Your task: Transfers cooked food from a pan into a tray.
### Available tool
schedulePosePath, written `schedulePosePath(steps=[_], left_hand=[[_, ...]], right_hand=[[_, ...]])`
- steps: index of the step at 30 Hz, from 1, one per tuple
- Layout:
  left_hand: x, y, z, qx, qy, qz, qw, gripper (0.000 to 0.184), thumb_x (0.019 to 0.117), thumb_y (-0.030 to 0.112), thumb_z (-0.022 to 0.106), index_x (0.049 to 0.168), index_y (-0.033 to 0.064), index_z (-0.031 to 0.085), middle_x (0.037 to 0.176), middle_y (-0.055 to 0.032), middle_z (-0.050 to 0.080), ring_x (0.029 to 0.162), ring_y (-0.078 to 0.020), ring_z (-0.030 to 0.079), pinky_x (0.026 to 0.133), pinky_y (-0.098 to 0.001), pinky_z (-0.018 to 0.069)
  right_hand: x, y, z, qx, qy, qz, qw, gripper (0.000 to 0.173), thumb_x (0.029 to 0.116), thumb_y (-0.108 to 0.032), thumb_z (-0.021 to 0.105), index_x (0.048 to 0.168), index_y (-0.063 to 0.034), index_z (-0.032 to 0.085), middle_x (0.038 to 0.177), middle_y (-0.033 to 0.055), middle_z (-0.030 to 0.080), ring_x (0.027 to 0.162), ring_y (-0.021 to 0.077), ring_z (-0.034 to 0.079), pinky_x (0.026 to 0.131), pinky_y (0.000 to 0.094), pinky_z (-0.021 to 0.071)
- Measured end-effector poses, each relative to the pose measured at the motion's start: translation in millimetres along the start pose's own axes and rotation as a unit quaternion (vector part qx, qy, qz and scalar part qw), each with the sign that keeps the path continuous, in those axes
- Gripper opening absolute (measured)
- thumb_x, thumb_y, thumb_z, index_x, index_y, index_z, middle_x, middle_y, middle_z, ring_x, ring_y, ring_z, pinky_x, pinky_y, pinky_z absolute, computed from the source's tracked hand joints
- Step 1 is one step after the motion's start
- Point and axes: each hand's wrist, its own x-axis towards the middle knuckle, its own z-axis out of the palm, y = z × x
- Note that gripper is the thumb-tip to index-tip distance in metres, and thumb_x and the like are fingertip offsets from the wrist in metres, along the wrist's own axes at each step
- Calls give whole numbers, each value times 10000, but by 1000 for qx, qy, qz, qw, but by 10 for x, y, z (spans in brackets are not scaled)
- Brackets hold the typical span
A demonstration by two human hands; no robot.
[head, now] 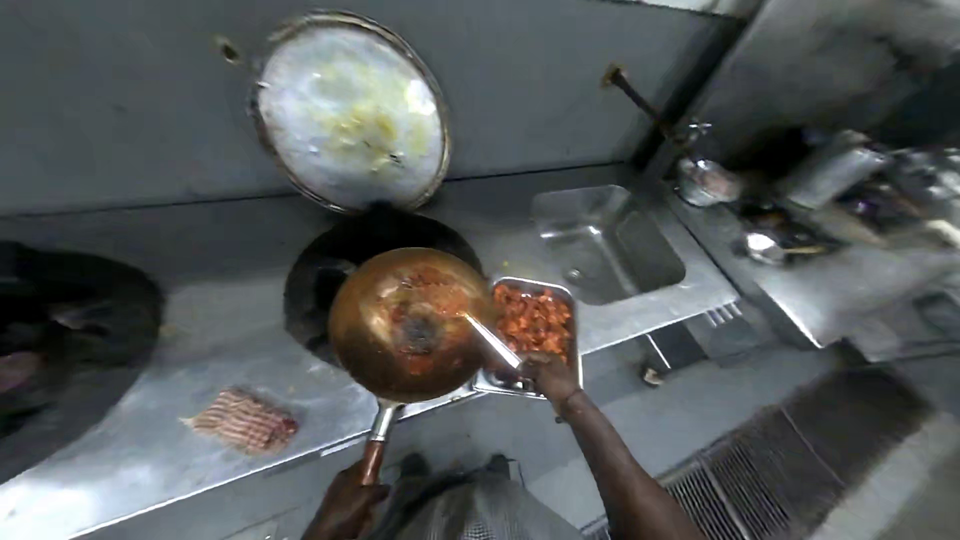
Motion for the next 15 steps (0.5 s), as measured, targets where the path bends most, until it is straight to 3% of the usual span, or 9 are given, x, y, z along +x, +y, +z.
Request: schedulePosePath(steps=[3, 5, 7, 9, 10, 11, 13, 15], left_hand=[[11, -15, -7, -26, -7, 1, 1000, 339, 876, 50, 753, 1139, -7, 546, 683, -79, 577, 467, -162, 551, 437, -313, 507], [11, 10, -16, -25, -14, -7, 1000, 293, 889, 54, 743, 1100, 0, 547, 665, -72, 576, 460, -161, 557, 436, -311, 515], [-2, 34, -22, -22, -18, -15, 999, 271, 895, 64, 737, 1079, 12, 545, 652, -62, 571, 457, -154, 557, 435, -301, 513], [6, 44, -20, -29, -15, -15, 999, 254, 895, 58, 741, 1057, 16, 550, 622, -58, 567, 436, -149, 549, 412, -289, 500], [9, 45, -20, -31, -15, -18, 999, 247, 900, 57, 740, 1051, 19, 548, 616, -56, 560, 433, -146, 543, 407, -285, 493], [14, 34, -21, -30, -15, -20, 999, 242, 899, 60, 741, 1046, 24, 551, 615, -53, 557, 433, -145, 539, 408, -283, 490], [35, 6, -29, -30, -14, -17, 999, 251, 893, 58, 747, 1047, 22, 553, 621, -61, 561, 437, -152, 546, 413, -293, 499], [35, 0, -52, -37, -17, -9, 999, 264, 896, 60, 738, 1071, 16, 544, 632, -63, 561, 444, -156, 552, 420, -297, 504]], right_hand=[[-516, -106, -460, -41, 90, -10, 995, 231, 1005, -110, 648, 1221, -59, 710, 913, 87, 706, 699, 152, 621, 654, 340, 539], [-845, -125, -709, -118, 176, -38, 977, 228, 1005, -125, 658, 1220, -85, 721, 914, 92, 719, 672, 180, 622, 631, 380, 537], [-970, 56, -885, -212, 255, -66, 941, 216, 1018, -145, 645, 1214, -95, 722, 917, 122, 726, 713, 261, 661, 671, 499, 551], [-907, 320, -932, -315, 308, -65, 896, 253, 1023, -126, 611, 1255, -87, 708, 1052, 156, 738, 875, 334, 716, 799, 588, 570], [-848, 444, -924, -368, 309, -34, 876, 302, 1030, -123, 585, 1312, -99, 691, 1184, 164, 725, 1006, 359, 719, 881, 602, 562], [-795, 564, -912, -421, 301, 6, 856, 331, 1034, -132, 558, 1342, -126, 678, 1258, 155, 705, 1065, 364, 711, 900, 599, 559], [-767, 708, -911, -475, 300, 68, 824, 360, 1024, -133, 530, 1350, -180, 673, 1295, 132, 690, 1057, 362, 712, 859, 589, 568], [-841, 690, -934, -446, 346, 52, 824, 341, 1032, -111, 528, 1336, -147, 679, 1257, 163, 700, 1024, 404, 714, 822, 624, 565]])
